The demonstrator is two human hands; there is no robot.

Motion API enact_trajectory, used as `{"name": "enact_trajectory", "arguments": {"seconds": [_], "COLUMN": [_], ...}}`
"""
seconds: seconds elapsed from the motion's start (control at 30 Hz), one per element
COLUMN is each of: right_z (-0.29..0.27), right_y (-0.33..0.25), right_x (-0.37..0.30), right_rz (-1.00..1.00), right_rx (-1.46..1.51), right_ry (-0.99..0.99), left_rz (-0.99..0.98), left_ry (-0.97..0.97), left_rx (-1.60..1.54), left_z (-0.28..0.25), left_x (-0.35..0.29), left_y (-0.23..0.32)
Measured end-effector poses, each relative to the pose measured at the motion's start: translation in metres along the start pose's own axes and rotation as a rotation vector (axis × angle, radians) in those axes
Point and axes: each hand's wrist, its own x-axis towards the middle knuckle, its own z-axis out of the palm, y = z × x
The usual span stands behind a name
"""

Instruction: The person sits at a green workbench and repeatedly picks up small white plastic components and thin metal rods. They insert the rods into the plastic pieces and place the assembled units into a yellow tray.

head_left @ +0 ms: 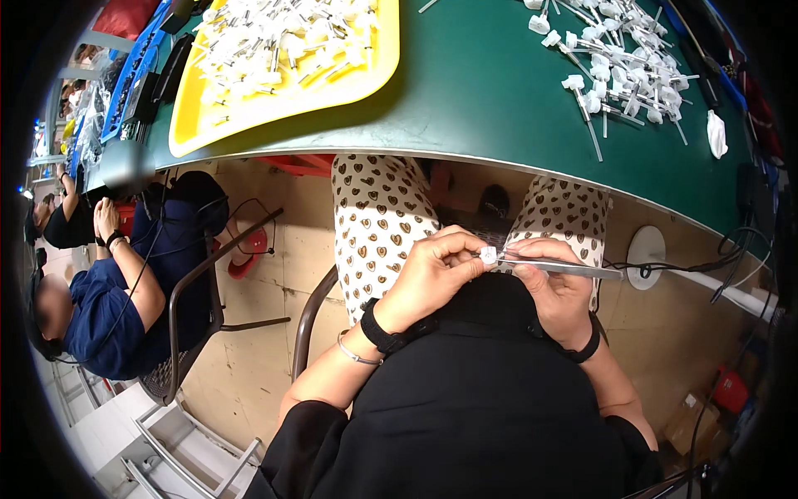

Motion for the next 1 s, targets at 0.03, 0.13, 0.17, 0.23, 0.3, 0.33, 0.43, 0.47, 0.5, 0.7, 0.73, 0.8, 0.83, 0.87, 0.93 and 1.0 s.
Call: {"name": "enact_trajectory", "arguments": {"seconds": [0.03, 0.13, 0.17, 0.23, 0.3, 0.33, 0.43, 0.47, 0.5, 0.7, 0.73, 0.8, 0.83, 0.87, 0.93, 1.0], "right_z": [0.000, 0.004, 0.005, 0.005, 0.007, 0.007, 0.009, 0.009, 0.010, 0.013, 0.013, 0.013, 0.013, 0.013, 0.013, 0.011], "right_y": [0.001, 0.001, 0.000, 0.001, 0.001, 0.000, -0.001, -0.001, -0.001, 0.001, 0.001, 0.001, 0.001, 0.001, 0.001, 0.000], "right_x": [0.001, 0.001, 0.000, 0.000, 0.000, -0.001, 0.000, 0.000, 0.000, -0.001, -0.001, -0.001, -0.001, -0.001, -0.001, -0.001], "right_rz": [-0.005, 0.015, 0.027, 0.027, 0.039, 0.052, 0.049, 0.041, 0.043, 0.069, 0.081, 0.093, 0.094, 0.094, 0.103, 0.112], "right_rx": [-0.023, -0.053, -0.058, -0.077, -0.079, -0.071, -0.079, -0.090, -0.090, -0.049, -0.044, -0.041, -0.042, -0.043, -0.032, -0.053], "right_ry": [-0.003, 0.020, 0.032, 0.033, 0.035, 0.035, 0.024, 0.021, 0.019, 0.020, 0.022, 0.024, 0.024, 0.024, 0.024, -0.020], "left_rz": [0.007, 0.005, 0.001, -0.016, -0.016, -0.007, 0.017, 0.026, 0.032, 0.060, 0.065, 0.075, 0.082, 0.088, 0.083, 0.084], "left_ry": [0.005, 0.021, 0.026, 0.025, 0.017, 0.009, 0.015, 0.019, 0.018, 0.021, 0.023, 0.027, 0.030, 0.032, 0.026, 0.025], "left_rx": [0.018, 0.019, 0.010, -0.043, -0.057, -0.045, -0.025, -0.023, -0.002, 0.026, 0.024, 0.023, 0.024, 0.026, 0.036, 0.043], "left_z": [0.001, 0.001, 0.001, 0.002, 0.002, 0.001, 0.001, 0.001, 0.001, 0.001, 0.001, 0.001, 0.001, 0.002, 0.001, 0.001], "left_x": [0.000, -0.001, -0.001, -0.002, -0.002, -0.002, -0.003, -0.002, -0.003, -0.003, -0.003, -0.003, -0.003, -0.002, -0.003, -0.003], "left_y": [0.003, 0.002, 0.001, -0.002, -0.003, -0.003, -0.004, -0.005, -0.003, -0.001, -0.002, -0.003, -0.003, -0.004, -0.003, -0.003]}}
